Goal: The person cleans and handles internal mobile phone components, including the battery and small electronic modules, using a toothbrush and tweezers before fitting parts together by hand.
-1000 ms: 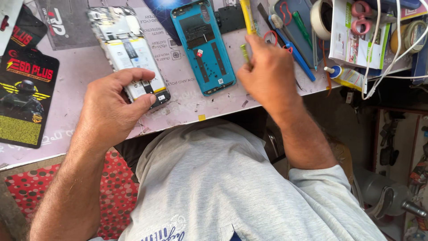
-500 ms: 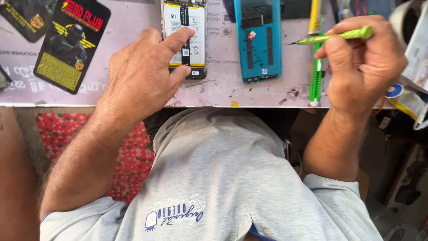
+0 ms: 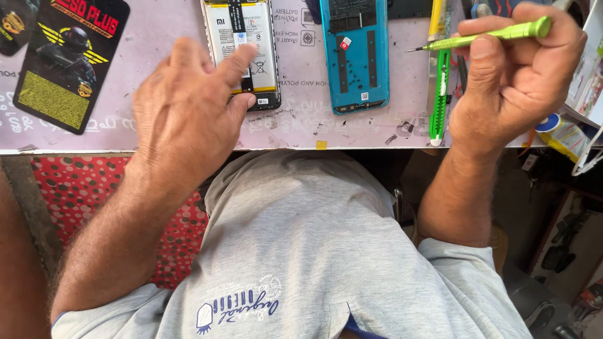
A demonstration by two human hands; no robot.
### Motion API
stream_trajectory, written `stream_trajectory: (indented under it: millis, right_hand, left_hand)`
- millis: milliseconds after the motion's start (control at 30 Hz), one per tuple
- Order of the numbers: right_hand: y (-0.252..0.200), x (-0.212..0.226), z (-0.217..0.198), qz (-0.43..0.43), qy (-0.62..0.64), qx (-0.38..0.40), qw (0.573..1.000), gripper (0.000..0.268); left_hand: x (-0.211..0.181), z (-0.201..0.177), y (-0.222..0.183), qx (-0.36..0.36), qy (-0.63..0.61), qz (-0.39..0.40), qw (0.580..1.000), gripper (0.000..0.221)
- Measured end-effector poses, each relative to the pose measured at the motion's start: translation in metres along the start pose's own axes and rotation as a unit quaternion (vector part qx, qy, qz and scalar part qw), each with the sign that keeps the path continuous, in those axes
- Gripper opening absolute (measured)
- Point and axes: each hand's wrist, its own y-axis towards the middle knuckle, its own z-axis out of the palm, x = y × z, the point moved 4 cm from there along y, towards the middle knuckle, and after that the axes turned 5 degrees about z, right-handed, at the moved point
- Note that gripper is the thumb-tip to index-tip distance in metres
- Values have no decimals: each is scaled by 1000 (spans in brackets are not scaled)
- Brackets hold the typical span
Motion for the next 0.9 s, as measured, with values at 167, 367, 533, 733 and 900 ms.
stream_trajectory:
  millis: [167,367,533,733,900]
  right_hand:
    - [11,2,12,-74,8,23,997,41]
    - [5,-8,13,-60,8,-5,998,40]
    - [-5,-17,11,-30,35,-50,998,41]
    - [-10,-25,8,-30,58,-74,995,40]
    - [-12,-27,4,-31,66,-69,995,41]
  left_hand:
    - [-3,10,1,-28,-71,196,978,29]
    - [6,13,-2,-34,-84,220,971,24]
    - [8,13,-2,-1,-71,217,974,27]
    - [7,13,2,21,-61,213,975,29]
    - [5,12,2,30,-63,215,974,31]
